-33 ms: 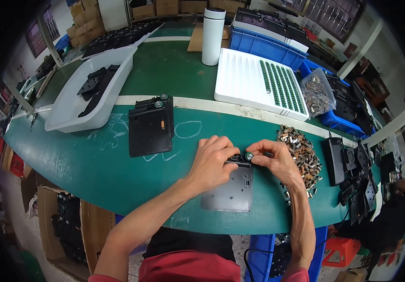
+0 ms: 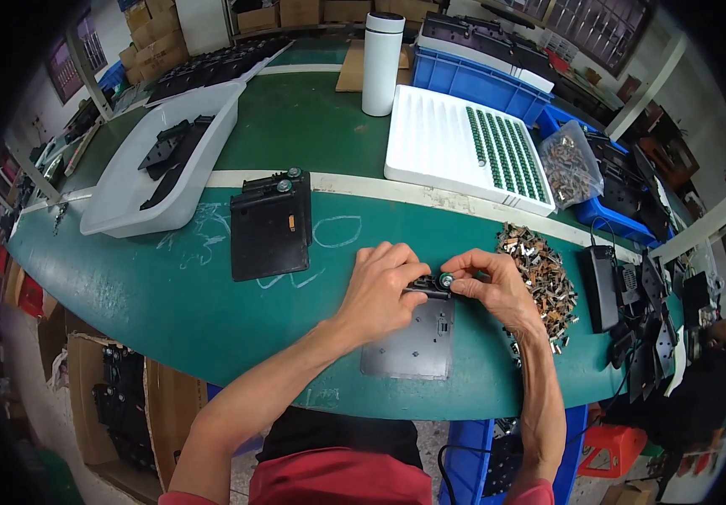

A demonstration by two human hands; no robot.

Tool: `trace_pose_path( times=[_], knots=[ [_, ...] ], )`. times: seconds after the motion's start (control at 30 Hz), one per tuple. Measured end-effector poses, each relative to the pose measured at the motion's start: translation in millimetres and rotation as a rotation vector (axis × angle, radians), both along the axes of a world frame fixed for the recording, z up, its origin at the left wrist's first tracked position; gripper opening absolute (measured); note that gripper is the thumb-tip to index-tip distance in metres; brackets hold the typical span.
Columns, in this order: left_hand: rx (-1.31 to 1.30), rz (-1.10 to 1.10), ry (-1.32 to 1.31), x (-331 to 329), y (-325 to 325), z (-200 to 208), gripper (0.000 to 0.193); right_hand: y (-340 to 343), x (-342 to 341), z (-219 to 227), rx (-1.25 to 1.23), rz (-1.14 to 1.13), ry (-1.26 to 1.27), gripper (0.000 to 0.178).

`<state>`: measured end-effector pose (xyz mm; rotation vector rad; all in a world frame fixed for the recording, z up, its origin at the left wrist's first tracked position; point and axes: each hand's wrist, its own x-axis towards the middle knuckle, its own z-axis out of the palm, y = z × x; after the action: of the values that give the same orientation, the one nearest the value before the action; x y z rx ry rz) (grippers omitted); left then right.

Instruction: The person assembles small electronic or plastic components by hand, taking plastic casings, metal connectors, and screws from component bins and joining them on a factory workbench.

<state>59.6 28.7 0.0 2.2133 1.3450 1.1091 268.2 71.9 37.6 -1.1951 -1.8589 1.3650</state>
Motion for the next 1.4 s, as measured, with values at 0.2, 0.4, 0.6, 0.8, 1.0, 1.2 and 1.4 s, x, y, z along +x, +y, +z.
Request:
trace_pose_path(
  times=[0.2,0.4,0.6,0.8,1.0,1.2,1.4],
  knots=[
    [0.0,-0.001,-0.003,0.2,0.1,0.4,0.031,-0.5,-3.5,-3.2,0.045,-0.017,-0.012,0.018],
    [0.0,-0.001,0.001,0.1,-0.2,-0.3,0.03,-7.8,-3.4,-14.5,0.049,-0.121,0.021,0.021],
    [0.003,0.0,0.0,0.5,0.0,-0.3,0.03,-18.8,-7.4,-6.5,0.186,-0.158,-0.149,0.021],
    [0.002,0.004,0.003,0.4,0.2,-0.4,0.031,-17.6,-8.6,-1.2,0.441,-0.047,-0.2,0.018],
    [0.005,0.008,0.007,0.9,-0.1,0.3,0.032,-17.4,-7.5,-4.4,0.516,-0.018,-0.235,0.017],
    [0.004,0.004,-0.002,0.8,0.4,-1.2,0.031,-21.3,-10.7,-6.6,0.521,-0.087,-0.212,0.018],
    [-0.002,0.004,-0.007,0.7,0.1,-0.3,0.03,-26.0,-12.8,-5.6,0.497,-0.144,-0.206,0.017]
  ],
)
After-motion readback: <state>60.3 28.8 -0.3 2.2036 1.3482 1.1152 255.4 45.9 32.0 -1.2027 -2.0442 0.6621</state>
